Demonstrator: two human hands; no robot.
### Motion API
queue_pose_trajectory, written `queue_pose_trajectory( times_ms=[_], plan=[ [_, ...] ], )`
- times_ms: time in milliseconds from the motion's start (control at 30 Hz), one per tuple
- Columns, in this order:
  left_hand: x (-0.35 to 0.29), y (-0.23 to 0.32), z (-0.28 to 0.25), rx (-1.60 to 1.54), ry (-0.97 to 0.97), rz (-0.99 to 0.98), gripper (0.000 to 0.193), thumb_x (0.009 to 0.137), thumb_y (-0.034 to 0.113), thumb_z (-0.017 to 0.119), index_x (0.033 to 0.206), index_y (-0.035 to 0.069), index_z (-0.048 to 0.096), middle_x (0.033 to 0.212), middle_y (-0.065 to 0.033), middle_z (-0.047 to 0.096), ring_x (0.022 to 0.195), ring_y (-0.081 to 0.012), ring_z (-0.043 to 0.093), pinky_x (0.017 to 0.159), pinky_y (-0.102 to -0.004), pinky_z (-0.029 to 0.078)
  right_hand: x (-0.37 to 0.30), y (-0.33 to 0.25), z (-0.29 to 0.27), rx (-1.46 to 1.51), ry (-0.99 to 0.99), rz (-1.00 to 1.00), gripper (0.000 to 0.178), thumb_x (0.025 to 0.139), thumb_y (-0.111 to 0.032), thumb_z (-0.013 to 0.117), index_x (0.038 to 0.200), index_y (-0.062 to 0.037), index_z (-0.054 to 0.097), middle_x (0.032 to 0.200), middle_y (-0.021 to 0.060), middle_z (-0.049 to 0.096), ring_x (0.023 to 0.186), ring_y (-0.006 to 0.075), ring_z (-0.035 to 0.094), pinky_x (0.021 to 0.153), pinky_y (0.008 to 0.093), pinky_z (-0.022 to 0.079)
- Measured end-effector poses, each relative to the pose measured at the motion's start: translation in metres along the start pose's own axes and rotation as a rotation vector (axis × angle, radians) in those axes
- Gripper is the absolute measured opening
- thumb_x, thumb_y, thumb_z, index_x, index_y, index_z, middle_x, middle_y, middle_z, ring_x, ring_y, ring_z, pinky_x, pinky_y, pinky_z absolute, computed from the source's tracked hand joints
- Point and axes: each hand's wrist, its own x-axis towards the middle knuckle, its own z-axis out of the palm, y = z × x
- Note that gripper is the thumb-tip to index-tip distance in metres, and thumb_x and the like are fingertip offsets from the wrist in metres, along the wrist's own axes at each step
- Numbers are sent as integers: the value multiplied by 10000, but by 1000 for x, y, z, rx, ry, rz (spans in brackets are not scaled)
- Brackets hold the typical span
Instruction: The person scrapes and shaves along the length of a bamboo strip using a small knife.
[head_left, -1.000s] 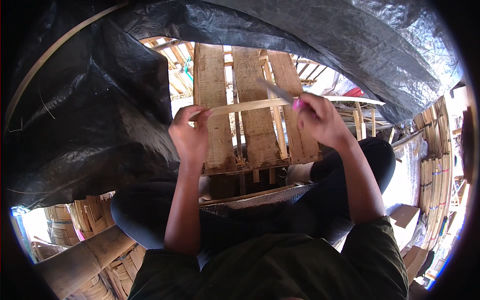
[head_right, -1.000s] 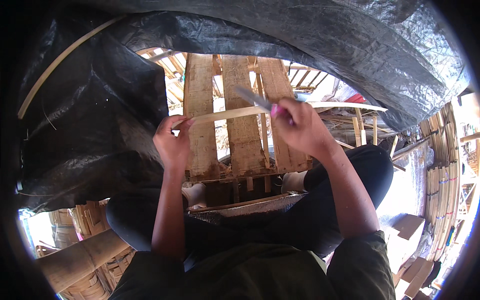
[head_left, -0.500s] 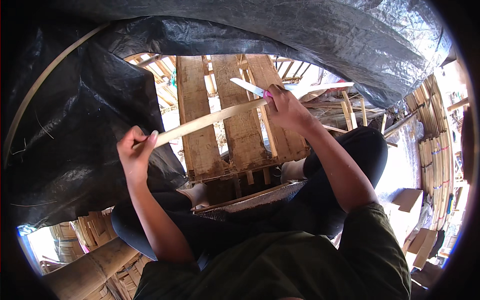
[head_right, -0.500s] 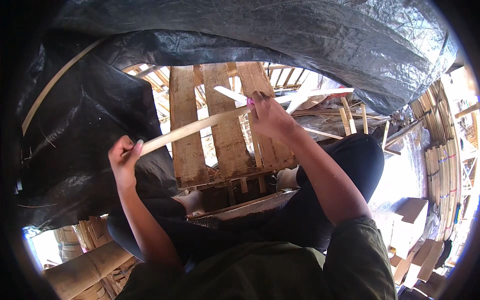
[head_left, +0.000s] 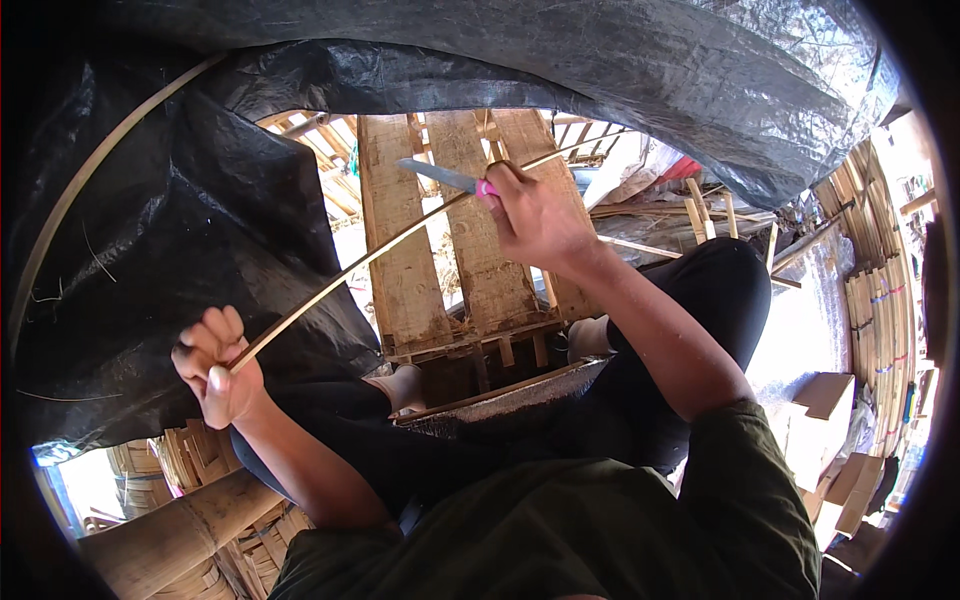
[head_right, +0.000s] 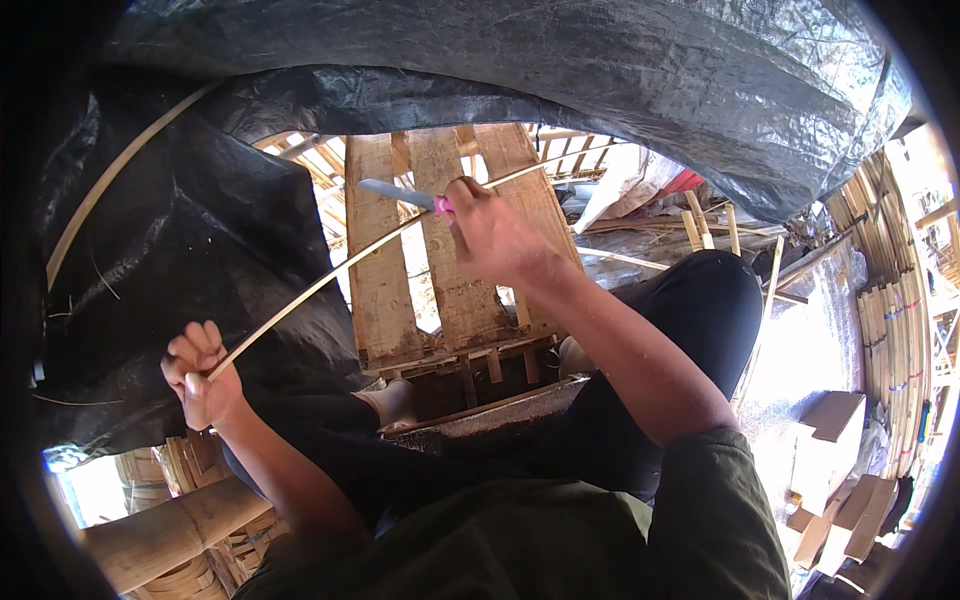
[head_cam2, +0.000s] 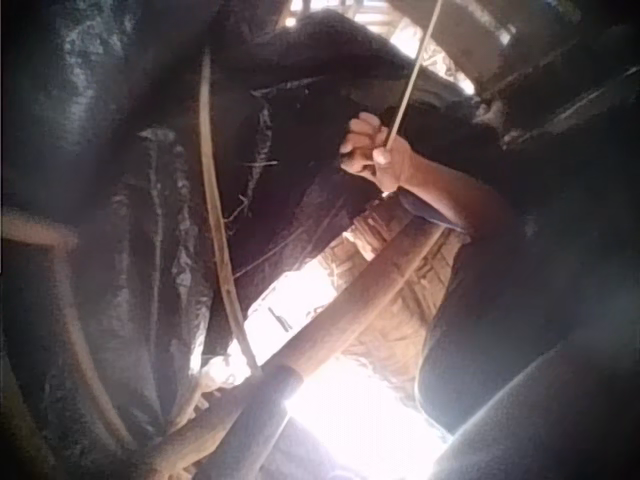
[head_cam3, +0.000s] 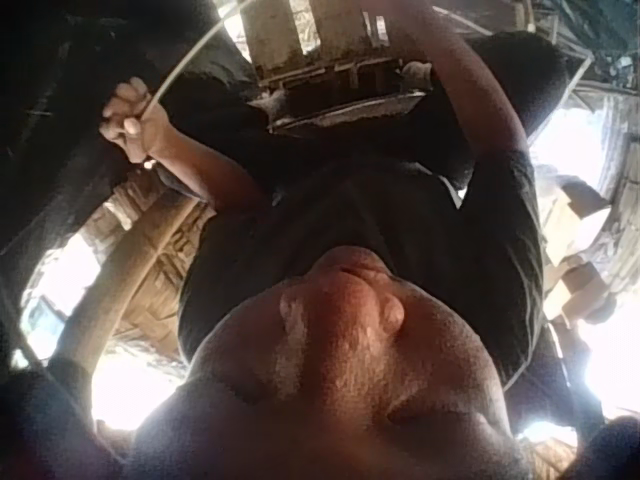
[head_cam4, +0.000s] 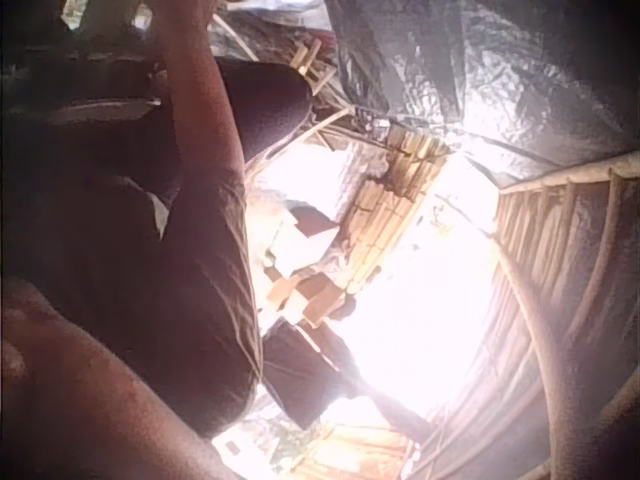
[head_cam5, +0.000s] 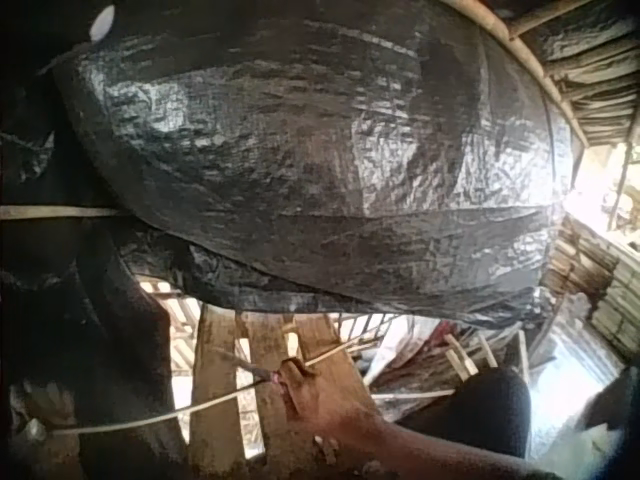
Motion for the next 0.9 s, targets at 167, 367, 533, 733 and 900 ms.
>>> queue_pose_trajectory(
  times_ms=[167, 367, 533, 733, 900],
  plan=[
    [-2, 30, -12, -56, 68, 19, 439, 854, 86, 606, 562, 159, 287, 633, 16, 274, 623, -135, 252, 604, -320, 202, -15, -31, 16, 50, 30, -84, 154, 945, -12, 516, 1060, 35, 425, 908, 270, 568, 718, 485, 628, 628, 534, 530],
    [-2, 62, -17, -103, 194, 77, 511, 921, 149, 586, 531, 183, 256, 622, 8, 276, 639, -133, 253, 611, -318, 202, -34, -57, 19, 7, 73, -181, 209, 873, -16, 588, 1010, 69, 456, 1020, 262, 539, 992, 421, 583, 828, 493, 526],
    [-6, 80, -6, -12, 141, 94, 502, 898, 131, 592, 542, 184, 243, 638, 10, 268, 649, -136, 242, 616, -325, 198, -25, -61, 5, 32, 174, -252, 161, 948, -27, 531, 1041, 49, 424, 982, 265, 523, 869, 462, 596, 735, 517, 520],
    [-4, 57, 12, 114, 121, 74, 422, 911, 144, 591, 572, 115, 341, 651, -4, 288, 631, -132, 257, 588, -320, 199, -23, -47, -13, 14, 126, -110, 189, 895, -4, 565, 1013, 69, 435, 960, 278, 542, 866, 438, 619, 741, 494, 550],
    [1, 19, 45, 492, 92, -50, 415, 917, 124, 610, 597, 51, 356, 638, -8, 362, 593, -112, 315, 547, -301, 231, -1, -12, -22, 59, 76, 104, 225, 878, 2, 571, 1041, 72, 433, 901, 281, 594, 858, 458, 659, 730, 508, 560]
  ],
)
